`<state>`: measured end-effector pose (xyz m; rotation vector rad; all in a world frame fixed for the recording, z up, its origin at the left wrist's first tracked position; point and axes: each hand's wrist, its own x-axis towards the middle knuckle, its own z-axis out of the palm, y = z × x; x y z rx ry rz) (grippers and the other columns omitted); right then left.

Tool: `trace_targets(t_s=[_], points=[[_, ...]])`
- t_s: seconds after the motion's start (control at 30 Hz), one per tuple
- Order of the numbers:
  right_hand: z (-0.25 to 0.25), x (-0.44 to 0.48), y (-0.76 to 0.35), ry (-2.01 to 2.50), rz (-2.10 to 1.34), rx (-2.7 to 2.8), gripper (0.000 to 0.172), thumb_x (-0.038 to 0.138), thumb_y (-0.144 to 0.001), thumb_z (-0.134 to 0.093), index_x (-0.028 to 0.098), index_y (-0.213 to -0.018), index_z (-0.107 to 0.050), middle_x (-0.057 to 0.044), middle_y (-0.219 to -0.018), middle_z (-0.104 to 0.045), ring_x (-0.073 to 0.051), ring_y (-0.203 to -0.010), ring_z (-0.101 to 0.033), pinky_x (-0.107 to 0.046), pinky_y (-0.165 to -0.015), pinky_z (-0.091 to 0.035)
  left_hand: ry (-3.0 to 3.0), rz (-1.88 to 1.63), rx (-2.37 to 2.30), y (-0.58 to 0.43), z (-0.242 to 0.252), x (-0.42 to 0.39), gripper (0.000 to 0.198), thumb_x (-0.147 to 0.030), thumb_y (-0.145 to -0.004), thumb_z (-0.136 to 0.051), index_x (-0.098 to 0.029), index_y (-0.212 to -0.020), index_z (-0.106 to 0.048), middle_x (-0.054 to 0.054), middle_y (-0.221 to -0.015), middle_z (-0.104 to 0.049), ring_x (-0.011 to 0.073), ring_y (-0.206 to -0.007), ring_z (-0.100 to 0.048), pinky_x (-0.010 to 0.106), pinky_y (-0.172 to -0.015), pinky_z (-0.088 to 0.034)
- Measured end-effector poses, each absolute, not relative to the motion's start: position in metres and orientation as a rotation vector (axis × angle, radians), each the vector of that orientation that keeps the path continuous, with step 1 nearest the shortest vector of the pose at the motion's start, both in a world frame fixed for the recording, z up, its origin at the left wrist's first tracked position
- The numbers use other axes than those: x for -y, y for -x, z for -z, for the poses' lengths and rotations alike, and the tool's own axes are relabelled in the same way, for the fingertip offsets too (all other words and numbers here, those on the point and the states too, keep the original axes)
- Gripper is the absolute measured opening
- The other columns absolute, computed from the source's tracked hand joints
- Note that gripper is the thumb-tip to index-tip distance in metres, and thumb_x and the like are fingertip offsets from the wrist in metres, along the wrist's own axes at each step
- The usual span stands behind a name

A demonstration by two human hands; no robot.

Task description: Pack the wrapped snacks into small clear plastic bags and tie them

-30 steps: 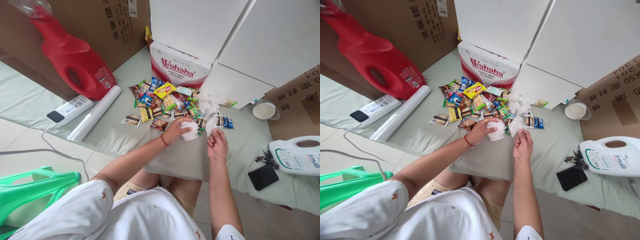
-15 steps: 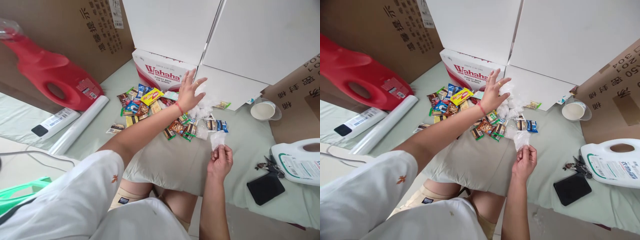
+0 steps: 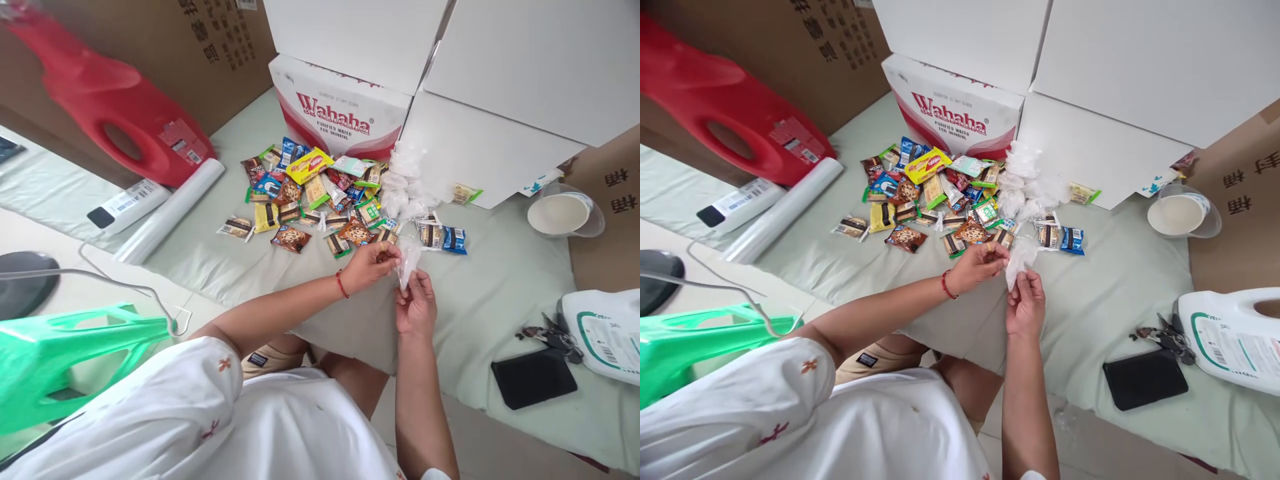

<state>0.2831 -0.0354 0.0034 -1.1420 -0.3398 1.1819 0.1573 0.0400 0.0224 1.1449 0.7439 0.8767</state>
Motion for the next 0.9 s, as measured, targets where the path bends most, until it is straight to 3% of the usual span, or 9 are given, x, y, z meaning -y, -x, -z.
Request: trace_targets(t_s=[0.13, 0.33, 0.43, 0.57, 0.63, 0.77, 0.9], points=[[-0.012, 0.038, -0.291, 1.116, -1.042, 0.370, 0.040, 0.044, -0.069, -0.087, 0.025, -0.088, -0.057, 0.009, -0.068, -0.043, -0.005, -0.051, -0.034, -0.017, -0.042, -0.026, -1.022, -0.860, -0.761, -0.143, -0.014, -0.041, 0.051, -0.060, -0.076, -0.082, -0.018, -0.093, -0.059, -0.006, -0.068, -0.053, 0.0070, -0.056, -0.050, 0.020, -0.051, -0.037], [-0.018, 0.045, -0.279, 1.165, -1.023, 0.404, 0.041, 0.042, -0.068, -0.088, 0.024, -0.086, -0.056, 0.009, -0.068, -0.041, -0.005, -0.050, -0.031, -0.017, -0.042, -0.022, -0.800, -0.948, -0.709, -0.110, -0.004, -0.030, 0.050, -0.053, -0.069, -0.089, -0.019, -0.087, -0.058, -0.003, -0.085, -0.062, 0.0099, -0.079, -0.060, 0.025, -0.077, -0.053], [-0.019, 0.057, -0.261, 1.361, -0.992, 0.512, 0.041, 0.050, -0.073, -0.085, 0.023, -0.087, -0.058, 0.007, -0.071, -0.047, -0.006, -0.050, -0.036, -0.019, -0.042, -0.025, -0.715, -0.889, -0.674, -0.090, -0.007, -0.029, 0.053, -0.056, -0.071, -0.087, -0.021, -0.091, -0.051, -0.005, -0.080, -0.062, 0.0109, -0.071, -0.065, 0.029, -0.074, -0.057], [-0.033, 0.083, -0.234, 1.617, -0.241, 0.822, 0.030, 0.050, -0.089, -0.074, 0.023, -0.097, -0.066, -0.002, -0.089, -0.062, -0.013, -0.070, -0.055, -0.026, -0.061, -0.045, -0.853, -0.899, -0.773, -0.061, -0.009, -0.034, 0.045, -0.051, -0.080, -0.081, -0.020, -0.090, -0.050, -0.007, -0.069, -0.060, 0.0074, -0.055, -0.060, 0.022, -0.058, -0.049], [-0.042, 0.091, -0.216, 1.642, -0.044, 1.084, 0.020, 0.044, -0.092, -0.071, 0.025, -0.099, -0.070, -0.005, -0.097, -0.065, -0.018, -0.083, -0.060, -0.032, -0.074, -0.050, -0.906, -0.920, -0.763, -0.047, -0.008, -0.034, 0.040, -0.047, -0.082, -0.080, -0.019, -0.088, -0.052, -0.007, -0.066, -0.059, 0.0058, -0.052, -0.056, 0.020, -0.055, -0.045], [-0.045, 0.082, -0.178, 1.690, -0.194, 1.607, 0.021, 0.043, -0.089, -0.076, 0.029, -0.105, -0.076, -0.008, -0.108, -0.071, -0.025, -0.099, -0.060, -0.040, -0.086, -0.051, -0.832, -0.866, -0.577, -0.026, -0.007, -0.029, 0.041, -0.044, -0.078, -0.085, -0.018, -0.088, -0.054, -0.007, -0.064, -0.057, 0.0048, -0.049, -0.051, 0.020, -0.052, -0.040], [-0.034, 0.067, -0.153, 1.763, -0.323, 1.427, 0.022, 0.044, -0.095, -0.067, 0.024, -0.092, -0.075, -0.003, -0.084, -0.069, -0.019, -0.080, -0.057, -0.035, -0.080, -0.048, -0.655, -0.816, -0.461, -0.014, -0.011, -0.028, 0.037, -0.047, -0.083, -0.077, -0.018, -0.093, -0.056, -0.001, -0.075, -0.065, 0.0047, -0.048, -0.049, 0.020, -0.048, -0.032]])
